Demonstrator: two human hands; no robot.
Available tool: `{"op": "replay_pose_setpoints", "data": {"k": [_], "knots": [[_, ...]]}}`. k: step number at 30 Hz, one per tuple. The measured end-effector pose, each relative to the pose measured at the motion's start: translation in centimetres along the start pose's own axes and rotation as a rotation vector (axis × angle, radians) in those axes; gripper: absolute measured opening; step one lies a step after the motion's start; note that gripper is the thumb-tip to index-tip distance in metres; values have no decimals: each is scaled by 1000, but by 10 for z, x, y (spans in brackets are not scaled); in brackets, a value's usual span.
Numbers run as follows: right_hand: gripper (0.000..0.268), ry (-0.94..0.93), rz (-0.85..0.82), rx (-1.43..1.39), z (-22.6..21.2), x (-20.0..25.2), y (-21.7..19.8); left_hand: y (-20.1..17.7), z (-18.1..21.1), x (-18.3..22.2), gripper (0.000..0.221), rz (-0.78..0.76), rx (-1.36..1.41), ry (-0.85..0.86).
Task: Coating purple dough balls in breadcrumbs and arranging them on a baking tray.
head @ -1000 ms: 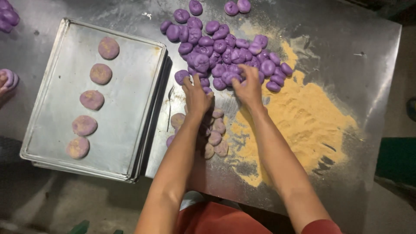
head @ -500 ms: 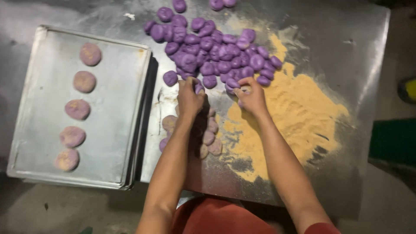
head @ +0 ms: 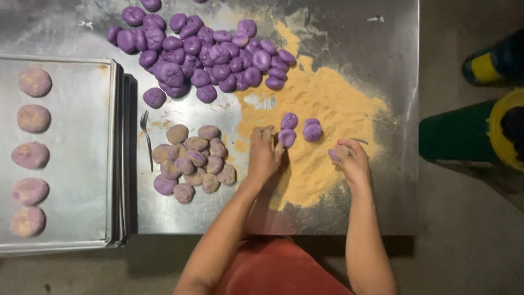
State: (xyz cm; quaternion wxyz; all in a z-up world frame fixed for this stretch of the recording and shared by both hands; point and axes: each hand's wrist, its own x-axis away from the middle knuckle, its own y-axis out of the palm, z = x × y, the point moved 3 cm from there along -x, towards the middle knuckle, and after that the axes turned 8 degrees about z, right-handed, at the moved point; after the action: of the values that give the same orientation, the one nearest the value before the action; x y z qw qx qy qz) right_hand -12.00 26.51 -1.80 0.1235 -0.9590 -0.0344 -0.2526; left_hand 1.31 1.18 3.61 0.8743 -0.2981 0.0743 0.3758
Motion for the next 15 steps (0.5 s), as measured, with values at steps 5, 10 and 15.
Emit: {"op": "replay_pose_setpoints", "data": {"k": [5,10,15], "knots": [[46,-139,-27,325,-58,100,55,-32,10,36,46,-8,26,-65],[42,-302,-375,322,-45,133,147,-96,12,51,46,99,-13,-133],[59,-451,-275,262,-40,139,154,-120,10,45,47,96,-148,-111]]}}
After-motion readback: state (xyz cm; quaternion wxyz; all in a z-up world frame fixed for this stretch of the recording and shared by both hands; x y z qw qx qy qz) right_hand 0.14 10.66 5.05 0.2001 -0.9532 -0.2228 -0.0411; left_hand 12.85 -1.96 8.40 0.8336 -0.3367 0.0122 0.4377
